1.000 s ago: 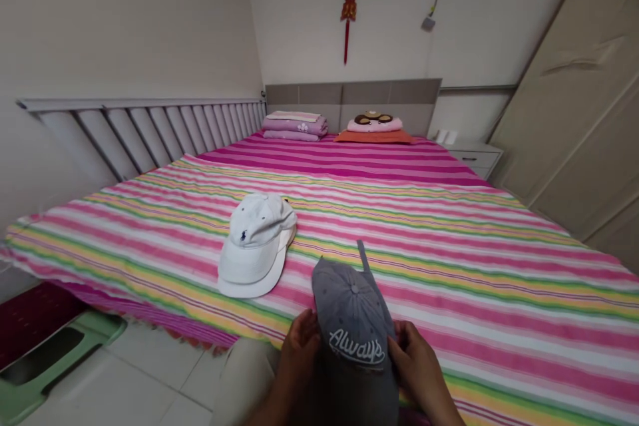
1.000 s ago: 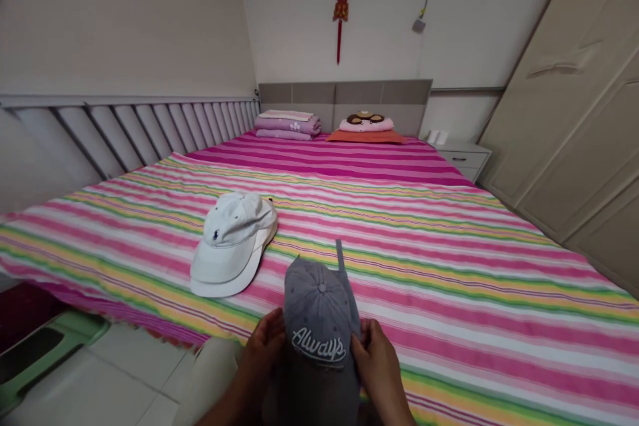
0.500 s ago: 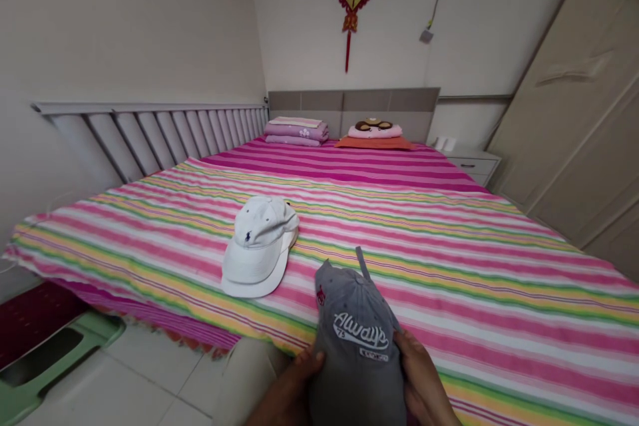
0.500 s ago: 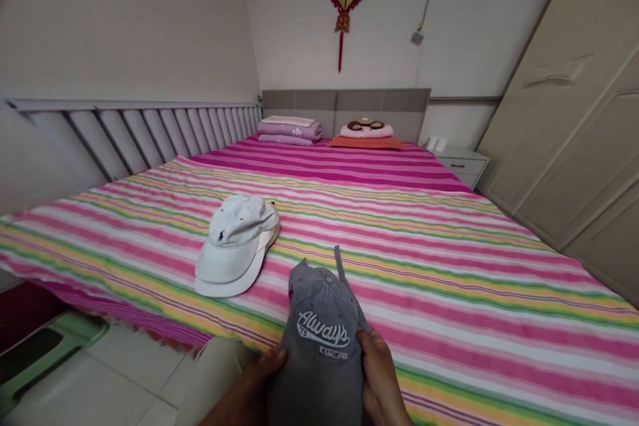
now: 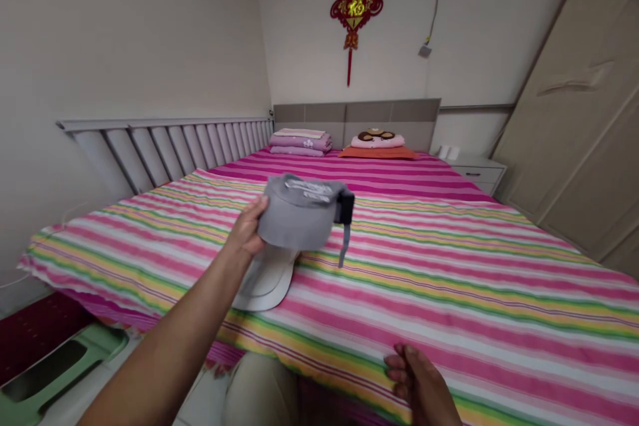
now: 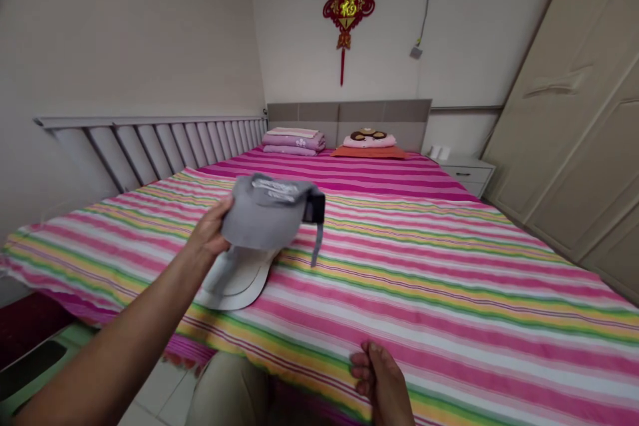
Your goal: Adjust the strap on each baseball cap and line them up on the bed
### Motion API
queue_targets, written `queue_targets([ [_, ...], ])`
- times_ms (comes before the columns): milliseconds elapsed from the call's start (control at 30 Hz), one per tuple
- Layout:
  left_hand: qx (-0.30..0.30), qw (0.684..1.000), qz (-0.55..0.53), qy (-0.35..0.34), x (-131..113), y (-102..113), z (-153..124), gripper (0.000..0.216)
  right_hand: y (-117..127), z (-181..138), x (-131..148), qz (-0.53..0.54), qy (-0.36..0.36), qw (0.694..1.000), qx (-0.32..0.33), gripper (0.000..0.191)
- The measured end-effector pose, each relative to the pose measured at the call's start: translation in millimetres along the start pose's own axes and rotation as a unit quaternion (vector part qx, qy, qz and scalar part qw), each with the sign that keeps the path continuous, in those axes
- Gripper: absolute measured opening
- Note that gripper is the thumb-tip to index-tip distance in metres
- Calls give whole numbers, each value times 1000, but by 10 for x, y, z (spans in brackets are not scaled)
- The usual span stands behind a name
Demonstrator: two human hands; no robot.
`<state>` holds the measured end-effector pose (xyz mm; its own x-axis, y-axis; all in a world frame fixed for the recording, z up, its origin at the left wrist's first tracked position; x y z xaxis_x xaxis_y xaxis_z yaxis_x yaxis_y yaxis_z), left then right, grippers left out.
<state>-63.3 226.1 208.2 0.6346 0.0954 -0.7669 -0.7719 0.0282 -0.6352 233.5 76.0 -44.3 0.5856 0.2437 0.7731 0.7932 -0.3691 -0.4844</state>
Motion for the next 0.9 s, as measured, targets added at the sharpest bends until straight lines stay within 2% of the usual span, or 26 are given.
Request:
queue_targets([
  [67, -41, 998, -26, -25, -190, 184, 127, 23, 5, 6, -11, 1, 0, 1000, 4, 49],
  [100, -64, 997, -31, -11, -189, 324, 153, 23, 6, 11, -15, 0, 0, 1000, 6, 48],
  [167, -127, 991, -21, 31, -82, 682, 123, 22, 4, 23, -22, 0, 1, 1000, 13, 47],
  [267, -154, 986, -5, 66, 118, 1110, -8, 25, -7, 43, -34, -3, -2, 1000, 20, 46],
  [333, -160, 985, -2, 70, 188, 1282, -83, 27, -7, 56, -43, -7, -4, 1000, 19, 46],
  [567, -166, 985, -26, 24, 75, 1410, -48, 27, 33, 89, -72, -14, 0, 1000, 13, 47],
  [767, -210, 975, 41, 58, 273, 1758, -262, 18, 11, 79, -70, -16, -4, 1000, 21, 46],
  [900, -238, 967, 83, 24, 284, 1929, -376, 10, -1, 66, -44, -29, -3, 999, 15, 45],
])
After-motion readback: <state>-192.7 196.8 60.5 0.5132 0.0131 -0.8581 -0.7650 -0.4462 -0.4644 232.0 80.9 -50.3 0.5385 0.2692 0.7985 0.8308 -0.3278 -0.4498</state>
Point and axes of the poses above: each hand's wrist, its own z-axis towards the middle knuckle, its own y-axis out of the back of the hand, x = y × z, the point moved 8 cm from there along z, towards the middle knuckle, and after that the axes turned 2 degrees about x, right-handed, at the moved point
